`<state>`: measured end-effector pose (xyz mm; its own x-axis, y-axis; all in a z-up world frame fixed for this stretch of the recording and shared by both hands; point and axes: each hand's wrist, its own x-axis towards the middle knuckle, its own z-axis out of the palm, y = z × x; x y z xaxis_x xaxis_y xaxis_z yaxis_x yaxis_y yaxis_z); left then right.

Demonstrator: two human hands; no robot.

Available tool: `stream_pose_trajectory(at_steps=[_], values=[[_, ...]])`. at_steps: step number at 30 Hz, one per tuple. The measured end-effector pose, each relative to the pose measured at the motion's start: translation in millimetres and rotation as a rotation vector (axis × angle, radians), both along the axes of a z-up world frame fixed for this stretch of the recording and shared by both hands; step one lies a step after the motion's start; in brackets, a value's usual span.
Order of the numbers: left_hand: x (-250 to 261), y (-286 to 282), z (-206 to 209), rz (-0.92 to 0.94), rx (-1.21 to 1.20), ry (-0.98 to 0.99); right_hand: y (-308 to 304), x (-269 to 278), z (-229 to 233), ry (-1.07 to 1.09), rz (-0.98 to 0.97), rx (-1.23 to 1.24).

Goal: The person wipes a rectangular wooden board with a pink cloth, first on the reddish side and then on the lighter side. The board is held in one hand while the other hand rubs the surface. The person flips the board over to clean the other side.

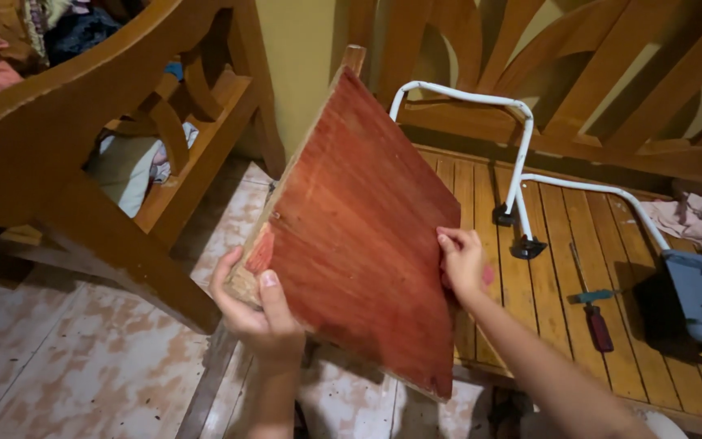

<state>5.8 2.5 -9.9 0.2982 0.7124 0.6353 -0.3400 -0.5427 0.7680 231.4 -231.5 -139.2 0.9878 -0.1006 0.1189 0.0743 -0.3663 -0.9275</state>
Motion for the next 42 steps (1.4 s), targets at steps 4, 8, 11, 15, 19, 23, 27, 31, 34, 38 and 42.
stream_pose_trajectory(at_steps=[4, 8, 11, 15, 19, 23, 27, 31, 34, 38, 42], values=[[-1, -1, -4, -0.037, -0.046, -0.009, 31, 15, 39, -0.175, 0.122, -0.032], [2, -5, -2, -0.087, -0.153, -0.039, 119, 34, 114, -0.605, 0.311, -0.037], [3, -6, -2, -0.068, -0.171, -0.032, 173, 33, 150, -0.666, 0.397, 0.039], [5, -3, -5, -0.083, -0.156, -0.049, 177, 40, 139, -0.62, 0.31, 0.099], [2, -1, -6, -0.057, -0.1, 0.009, 120, 55, 77, -0.557, 0.157, 0.066], [1, 1, -4, -0.093, -0.092, -0.011, 29, 32, 13, -0.523, -0.029, -0.159], [2, -2, -5, -0.084, -0.186, 0.006, -6, -2, 3, 0.086, -0.139, -0.071], [5, -1, -9, -0.064, -0.092, -0.008, -11, -42, 26, 0.304, -0.046, 0.13], [4, -1, -8, -0.104, -0.126, -0.036, -17, -55, 34, 0.292, -0.003, 0.021], [4, -2, -6, -0.126, -0.124, -0.048, -26, -5, 23, 0.178, 0.097, -0.03], [0, -5, -4, -0.071, -0.095, 0.033, -28, 61, 2, 0.265, -0.083, -0.16]])
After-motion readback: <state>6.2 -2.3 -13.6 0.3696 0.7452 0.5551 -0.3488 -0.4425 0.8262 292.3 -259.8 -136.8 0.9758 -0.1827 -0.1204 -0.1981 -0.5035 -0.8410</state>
